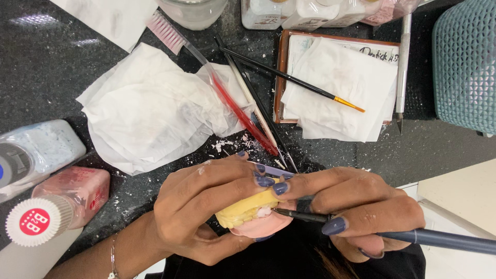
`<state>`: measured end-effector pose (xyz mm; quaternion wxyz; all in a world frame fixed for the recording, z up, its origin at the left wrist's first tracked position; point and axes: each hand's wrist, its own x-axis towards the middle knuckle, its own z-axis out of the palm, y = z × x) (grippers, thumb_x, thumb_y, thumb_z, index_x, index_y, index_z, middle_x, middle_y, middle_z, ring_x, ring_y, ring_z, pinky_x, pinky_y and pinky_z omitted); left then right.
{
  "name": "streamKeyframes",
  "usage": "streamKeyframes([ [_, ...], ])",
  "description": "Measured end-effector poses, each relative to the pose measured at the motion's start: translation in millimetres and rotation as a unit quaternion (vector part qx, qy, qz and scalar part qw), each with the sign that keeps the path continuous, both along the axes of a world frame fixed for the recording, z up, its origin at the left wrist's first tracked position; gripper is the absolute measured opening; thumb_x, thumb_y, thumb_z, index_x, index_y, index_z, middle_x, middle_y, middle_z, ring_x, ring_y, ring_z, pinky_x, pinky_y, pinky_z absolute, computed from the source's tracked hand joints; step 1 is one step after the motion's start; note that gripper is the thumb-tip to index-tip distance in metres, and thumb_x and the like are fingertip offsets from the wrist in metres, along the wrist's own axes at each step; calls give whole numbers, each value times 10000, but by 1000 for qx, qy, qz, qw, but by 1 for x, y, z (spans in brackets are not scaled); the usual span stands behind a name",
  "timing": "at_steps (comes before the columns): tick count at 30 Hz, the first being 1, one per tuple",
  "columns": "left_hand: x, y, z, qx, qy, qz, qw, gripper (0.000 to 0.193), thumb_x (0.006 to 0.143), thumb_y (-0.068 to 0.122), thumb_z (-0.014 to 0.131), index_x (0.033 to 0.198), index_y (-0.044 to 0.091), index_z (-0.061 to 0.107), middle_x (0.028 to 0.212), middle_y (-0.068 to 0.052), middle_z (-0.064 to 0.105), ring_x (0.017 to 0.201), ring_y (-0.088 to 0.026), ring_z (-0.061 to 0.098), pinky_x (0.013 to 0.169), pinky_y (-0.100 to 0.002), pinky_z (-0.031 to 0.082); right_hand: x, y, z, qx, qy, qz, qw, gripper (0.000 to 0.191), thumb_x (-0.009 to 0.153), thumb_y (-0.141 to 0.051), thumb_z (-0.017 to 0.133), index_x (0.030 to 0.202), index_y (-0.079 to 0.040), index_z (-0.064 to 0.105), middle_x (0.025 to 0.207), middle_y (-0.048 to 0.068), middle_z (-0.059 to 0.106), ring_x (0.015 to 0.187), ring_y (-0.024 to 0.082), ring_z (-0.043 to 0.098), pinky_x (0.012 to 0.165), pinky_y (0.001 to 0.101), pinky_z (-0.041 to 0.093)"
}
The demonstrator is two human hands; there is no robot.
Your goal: The person holds a dental model with a yellow base and pink denture and uses a fine brush to apply and shape white ceramic material on the denture teeth. They wipe the brush on a tissue, dip it, and continue building up material on the tooth area throughout the clip.
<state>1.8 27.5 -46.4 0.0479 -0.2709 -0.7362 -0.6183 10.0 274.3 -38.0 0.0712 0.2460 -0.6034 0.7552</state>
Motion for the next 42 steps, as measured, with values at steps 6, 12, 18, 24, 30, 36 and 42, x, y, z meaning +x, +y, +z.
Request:
streamKeyframes([
  [6,-1,0,-1,0,5,-3,1000,523,817,231,884,1222,12,636,1180,-158,677,1068,-298,770,960,-428,668,0,3,0,2,-7,6,1000,227,1057,-268,498,1021,-45,524,781,129,654,765,316,800,699,514,668],
  [12,-1,0,0,1,7,0,1000,520,812,224,882,1216,9,635,1155,-162,683,1053,-301,772,956,-431,669,-3,-2,-1,-4,15,-7,1000,226,1051,-270,507,1015,-47,523,750,115,658,695,250,802,703,526,668],
  [18,-3,2,3,3,2,2,1000,512,823,229,890,1214,15,640,1151,-155,687,1051,-292,776,963,-432,673,-3,-7,0,-9,15,-24,1000,228,1058,-266,503,1012,-42,499,729,121,635,670,270,778,682,490,666],
  [24,-7,3,4,0,20,0,1000,498,807,217,890,1180,6,637,1111,-157,681,1011,-300,770,921,-431,670,-5,-7,-4,-25,21,-27,999,241,1068,-271,482,999,-42,511,710,105,636,641,218,774,680,503,670],
  [30,-9,3,6,3,20,-4,1000,498,806,224,874,1185,6,638,1120,-157,676,1025,-299,762,939,-445,664,-1,-4,-2,-8,6,-16,1000,250,1068,-265,489,970,-37,517,717,106,642,664,251,790,688,509,669],
  [36,-12,6,9,1,41,4,999,495,785,220,890,1142,-4,630,1063,-162,676,954,-306,761,888,-444,662,-5,4,0,17,7,24,1000,281,1067,-278,500,967,-22,555,760,130,661,727,318,801,716,521,664],
  [42,-12,6,9,-6,41,9,999,486,781,213,890,1135,0,634,1053,-159,679,946,-303,763,887,-445,664,-2,3,2,57,8,5,998,281,1058,-297,513,963,-45,595,768,109,672,731,300,798,715,497,663],
])
